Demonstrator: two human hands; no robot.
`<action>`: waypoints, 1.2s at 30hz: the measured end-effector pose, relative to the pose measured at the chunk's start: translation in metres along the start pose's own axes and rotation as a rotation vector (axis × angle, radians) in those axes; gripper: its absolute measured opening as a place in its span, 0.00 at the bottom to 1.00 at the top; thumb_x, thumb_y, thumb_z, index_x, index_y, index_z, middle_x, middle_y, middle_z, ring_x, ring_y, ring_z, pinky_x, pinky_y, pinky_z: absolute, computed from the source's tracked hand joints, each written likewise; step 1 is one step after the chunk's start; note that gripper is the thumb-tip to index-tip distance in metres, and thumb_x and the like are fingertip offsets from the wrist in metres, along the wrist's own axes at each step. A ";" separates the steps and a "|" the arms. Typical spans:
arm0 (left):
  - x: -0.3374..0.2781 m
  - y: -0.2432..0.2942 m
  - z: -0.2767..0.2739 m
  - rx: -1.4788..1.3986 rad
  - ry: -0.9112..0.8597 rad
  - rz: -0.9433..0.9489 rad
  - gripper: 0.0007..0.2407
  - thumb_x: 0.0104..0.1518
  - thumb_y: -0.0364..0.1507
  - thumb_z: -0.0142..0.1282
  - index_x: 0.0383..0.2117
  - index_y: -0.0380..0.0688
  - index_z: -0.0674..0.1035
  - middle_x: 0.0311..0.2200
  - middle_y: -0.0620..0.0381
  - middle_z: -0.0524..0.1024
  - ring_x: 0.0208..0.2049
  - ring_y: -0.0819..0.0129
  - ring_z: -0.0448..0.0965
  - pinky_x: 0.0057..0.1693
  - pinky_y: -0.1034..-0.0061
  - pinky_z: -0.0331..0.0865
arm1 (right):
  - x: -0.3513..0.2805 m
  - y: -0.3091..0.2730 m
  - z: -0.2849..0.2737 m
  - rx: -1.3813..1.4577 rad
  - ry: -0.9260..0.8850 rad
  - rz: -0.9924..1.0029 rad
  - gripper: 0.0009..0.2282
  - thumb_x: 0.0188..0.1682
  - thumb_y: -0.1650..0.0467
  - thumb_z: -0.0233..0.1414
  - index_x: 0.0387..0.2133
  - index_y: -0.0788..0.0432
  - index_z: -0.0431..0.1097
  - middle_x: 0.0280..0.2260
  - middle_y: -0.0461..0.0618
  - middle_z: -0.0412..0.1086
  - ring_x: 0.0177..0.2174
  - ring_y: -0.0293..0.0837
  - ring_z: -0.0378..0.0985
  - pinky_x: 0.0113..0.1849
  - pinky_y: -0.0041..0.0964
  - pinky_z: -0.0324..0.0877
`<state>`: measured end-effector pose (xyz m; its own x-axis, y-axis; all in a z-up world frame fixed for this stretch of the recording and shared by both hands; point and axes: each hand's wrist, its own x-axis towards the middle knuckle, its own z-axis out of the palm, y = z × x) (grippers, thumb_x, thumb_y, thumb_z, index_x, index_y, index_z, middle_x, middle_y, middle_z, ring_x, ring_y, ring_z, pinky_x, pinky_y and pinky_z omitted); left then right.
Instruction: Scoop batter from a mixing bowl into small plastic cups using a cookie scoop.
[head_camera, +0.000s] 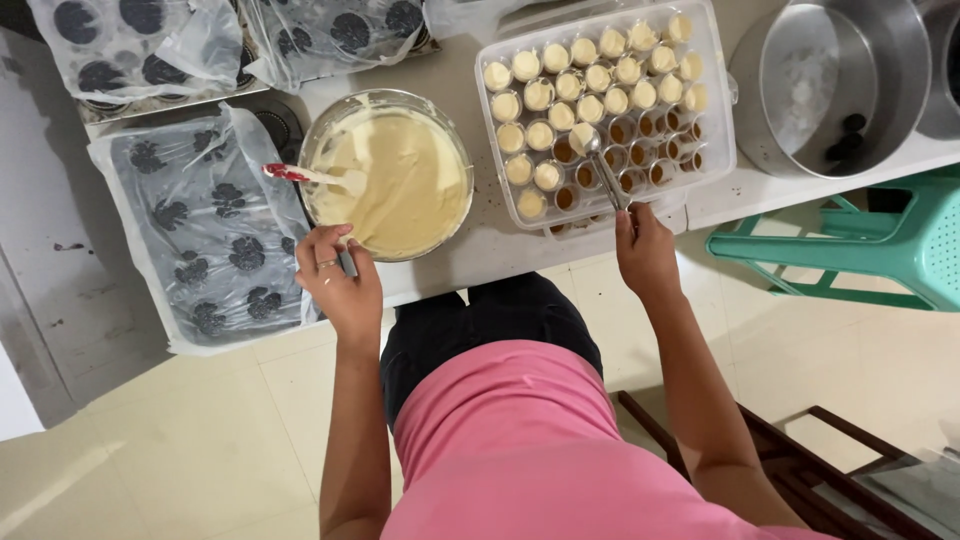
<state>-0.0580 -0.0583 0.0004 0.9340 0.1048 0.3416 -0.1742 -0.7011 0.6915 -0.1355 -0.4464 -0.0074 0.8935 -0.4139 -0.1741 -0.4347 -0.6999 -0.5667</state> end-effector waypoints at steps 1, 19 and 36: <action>-0.001 -0.003 0.001 0.000 0.001 -0.001 0.13 0.57 0.17 0.57 0.47 0.44 0.76 0.49 0.55 0.76 0.55 0.55 0.73 0.55 0.60 0.57 | 0.000 0.001 0.000 0.000 0.000 -0.001 0.15 0.61 0.65 0.46 0.44 0.69 0.67 0.25 0.64 0.72 0.24 0.58 0.75 0.30 0.50 0.68; 0.002 -0.008 0.006 -0.019 -0.005 0.005 0.12 0.57 0.17 0.56 0.46 0.42 0.78 0.48 0.53 0.74 0.52 0.56 0.74 0.54 0.63 0.59 | 0.006 0.004 0.004 -0.012 0.020 -0.038 0.14 0.61 0.65 0.47 0.43 0.69 0.67 0.25 0.61 0.73 0.24 0.54 0.76 0.29 0.46 0.69; 0.004 -0.008 0.006 0.020 -0.043 -0.011 0.12 0.59 0.18 0.56 0.48 0.45 0.77 0.49 0.56 0.75 0.57 0.59 0.72 0.56 0.62 0.55 | 0.008 0.001 0.003 -0.004 0.010 -0.010 0.12 0.60 0.66 0.48 0.43 0.67 0.67 0.23 0.61 0.71 0.22 0.54 0.74 0.27 0.48 0.67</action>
<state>-0.0509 -0.0565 -0.0078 0.9484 0.0825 0.3061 -0.1580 -0.7139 0.6821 -0.1282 -0.4491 -0.0116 0.8967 -0.4126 -0.1606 -0.4262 -0.7063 -0.5652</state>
